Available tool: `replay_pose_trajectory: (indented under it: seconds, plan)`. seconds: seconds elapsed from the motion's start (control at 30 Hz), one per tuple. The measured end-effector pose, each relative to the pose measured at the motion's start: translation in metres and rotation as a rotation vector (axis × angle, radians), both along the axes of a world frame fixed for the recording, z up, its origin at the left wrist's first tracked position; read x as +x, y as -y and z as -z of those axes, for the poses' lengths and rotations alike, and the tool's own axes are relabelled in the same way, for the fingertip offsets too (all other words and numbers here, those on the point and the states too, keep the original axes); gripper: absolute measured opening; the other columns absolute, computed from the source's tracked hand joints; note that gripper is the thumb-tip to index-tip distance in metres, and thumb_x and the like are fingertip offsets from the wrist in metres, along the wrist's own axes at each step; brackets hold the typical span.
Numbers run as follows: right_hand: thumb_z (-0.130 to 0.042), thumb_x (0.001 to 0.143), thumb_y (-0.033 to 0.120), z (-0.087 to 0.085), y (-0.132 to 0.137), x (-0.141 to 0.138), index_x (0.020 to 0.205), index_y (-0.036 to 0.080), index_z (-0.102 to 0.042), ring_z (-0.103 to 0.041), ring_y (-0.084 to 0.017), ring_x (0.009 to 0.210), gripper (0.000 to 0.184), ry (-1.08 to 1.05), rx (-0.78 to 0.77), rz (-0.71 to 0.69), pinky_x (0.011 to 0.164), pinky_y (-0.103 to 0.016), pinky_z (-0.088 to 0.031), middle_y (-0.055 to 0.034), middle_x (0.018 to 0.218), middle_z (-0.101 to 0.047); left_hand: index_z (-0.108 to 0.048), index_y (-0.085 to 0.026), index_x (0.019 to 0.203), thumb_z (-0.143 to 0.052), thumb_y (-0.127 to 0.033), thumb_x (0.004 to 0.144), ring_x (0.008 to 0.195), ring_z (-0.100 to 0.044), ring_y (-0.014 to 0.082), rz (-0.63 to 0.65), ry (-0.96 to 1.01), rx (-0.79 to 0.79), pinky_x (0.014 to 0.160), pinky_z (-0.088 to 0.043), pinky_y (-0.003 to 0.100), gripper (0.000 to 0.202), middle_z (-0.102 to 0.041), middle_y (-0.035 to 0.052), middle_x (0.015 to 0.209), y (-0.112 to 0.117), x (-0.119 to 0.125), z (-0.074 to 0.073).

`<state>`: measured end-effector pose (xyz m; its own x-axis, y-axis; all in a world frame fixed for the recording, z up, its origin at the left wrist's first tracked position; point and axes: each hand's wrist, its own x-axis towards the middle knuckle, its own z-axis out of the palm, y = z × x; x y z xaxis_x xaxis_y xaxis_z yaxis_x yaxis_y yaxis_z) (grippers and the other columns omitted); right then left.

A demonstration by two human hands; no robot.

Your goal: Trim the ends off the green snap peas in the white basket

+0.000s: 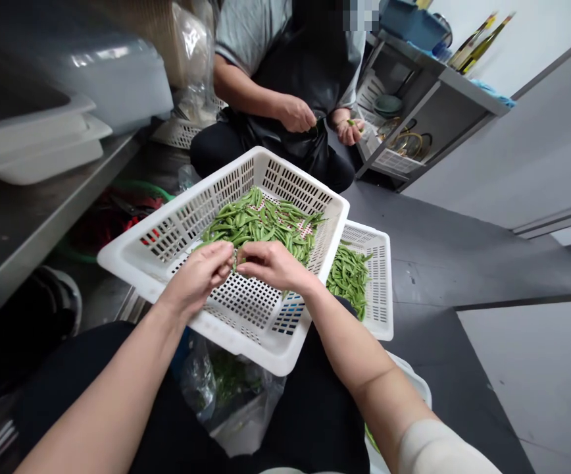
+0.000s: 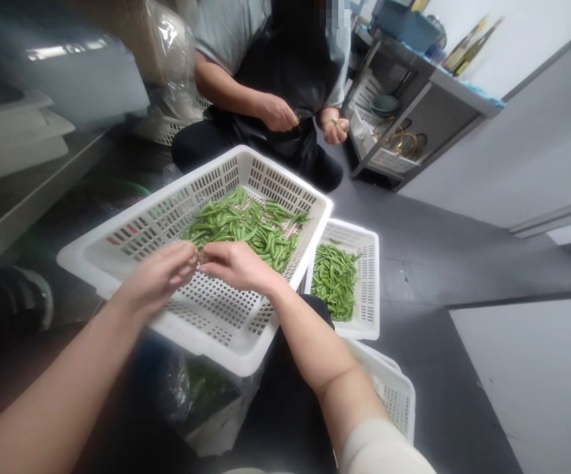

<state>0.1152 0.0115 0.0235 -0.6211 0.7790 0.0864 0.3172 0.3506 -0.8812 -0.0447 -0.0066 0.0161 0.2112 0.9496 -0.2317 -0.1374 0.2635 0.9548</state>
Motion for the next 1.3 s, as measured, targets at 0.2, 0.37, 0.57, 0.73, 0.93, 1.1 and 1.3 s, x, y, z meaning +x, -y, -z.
replay_pose_trajectory:
  seconds: [0.2,0.37,0.57,0.73,0.93,1.1,1.3]
  plan:
    - [-0.041,0.088,0.024,0.012,-0.04,-0.006,0.085,0.018,-0.049,-0.056,-0.008,0.063,0.011,-0.198,-0.331,0.292,0.062,-0.021,-0.049,-0.0007,0.075,-0.061,-0.049,-0.015,0.06,-0.043,-0.016,0.083,0.041,-0.039,0.0034,-0.305,0.383,-0.127,0.037,-0.026,0.011,0.024,-0.045,-0.0026,0.053,-0.009,-0.018,-0.013]
    - [-0.046,0.085,0.023,0.05,-0.069,-0.051,0.087,0.013,-0.063,-0.067,-0.02,0.078,0.02,0.788,-0.145,0.188,0.067,-0.029,-0.052,-0.0115,0.087,-0.07,-0.058,-0.013,0.071,-0.042,-0.001,0.074,0.048,-0.05,0.0047,-0.438,0.361,-0.188,0.04,-0.035,0.01,0.02,-0.056,-0.0007,0.059,-0.009,-0.025,-0.019]
    - [-0.054,0.077,0.013,0.085,-0.069,-0.074,0.093,0.008,-0.067,-0.063,-0.029,0.102,0.021,0.983,-0.021,0.174,0.084,-0.038,-0.048,-0.0232,0.107,-0.066,-0.054,-0.014,0.063,-0.041,-0.015,0.081,0.045,-0.048,0.0053,-0.414,0.325,-0.221,0.039,-0.033,0.012,0.022,-0.053,-0.001,0.055,-0.009,-0.033,-0.014]
    - [-0.064,0.073,0.028,0.068,-0.068,-0.05,0.084,0.016,-0.065,-0.062,-0.018,0.081,0.016,0.892,-0.038,0.107,0.068,-0.026,-0.045,-0.0057,0.083,-0.067,-0.05,-0.015,0.058,-0.053,-0.023,0.073,0.041,-0.043,0.0048,-0.336,0.124,-0.111,0.035,-0.027,0.013,0.017,-0.05,-0.0025,0.052,-0.008,-0.037,-0.007]
    - [-0.065,0.071,0.026,0.034,-0.043,-0.012,0.076,0.015,-0.056,-0.045,-0.009,0.064,0.016,0.179,-0.081,0.074,0.062,-0.021,-0.035,0.0048,0.066,-0.049,-0.051,-0.016,0.054,-0.049,-0.026,0.067,0.035,-0.032,0.0047,-0.143,-0.229,-0.059,0.035,-0.021,0.015,0.017,-0.044,-0.0049,0.043,-0.005,-0.027,-0.004]
    - [-0.063,0.076,0.029,0.023,-0.024,-0.001,0.076,0.015,-0.058,-0.047,-0.009,0.068,0.015,0.055,-0.017,0.069,0.064,-0.022,-0.034,0.0027,0.073,-0.055,-0.05,-0.017,0.05,-0.05,-0.029,0.062,0.037,-0.029,0.0054,-0.026,-0.314,-0.072,0.037,-0.019,0.017,0.018,-0.04,-0.0053,0.041,-0.003,-0.016,-0.007]
    - [-0.062,0.079,0.023,0.016,-0.019,-0.004,0.078,0.015,-0.06,-0.05,-0.01,0.07,0.008,0.155,0.136,0.096,0.067,-0.022,-0.035,0.0019,0.075,-0.058,-0.049,-0.017,0.049,-0.053,-0.036,0.058,0.04,-0.029,0.0053,0.016,-0.24,-0.057,0.039,-0.018,0.017,0.021,-0.039,-0.0051,0.044,-0.004,-0.013,-0.005]
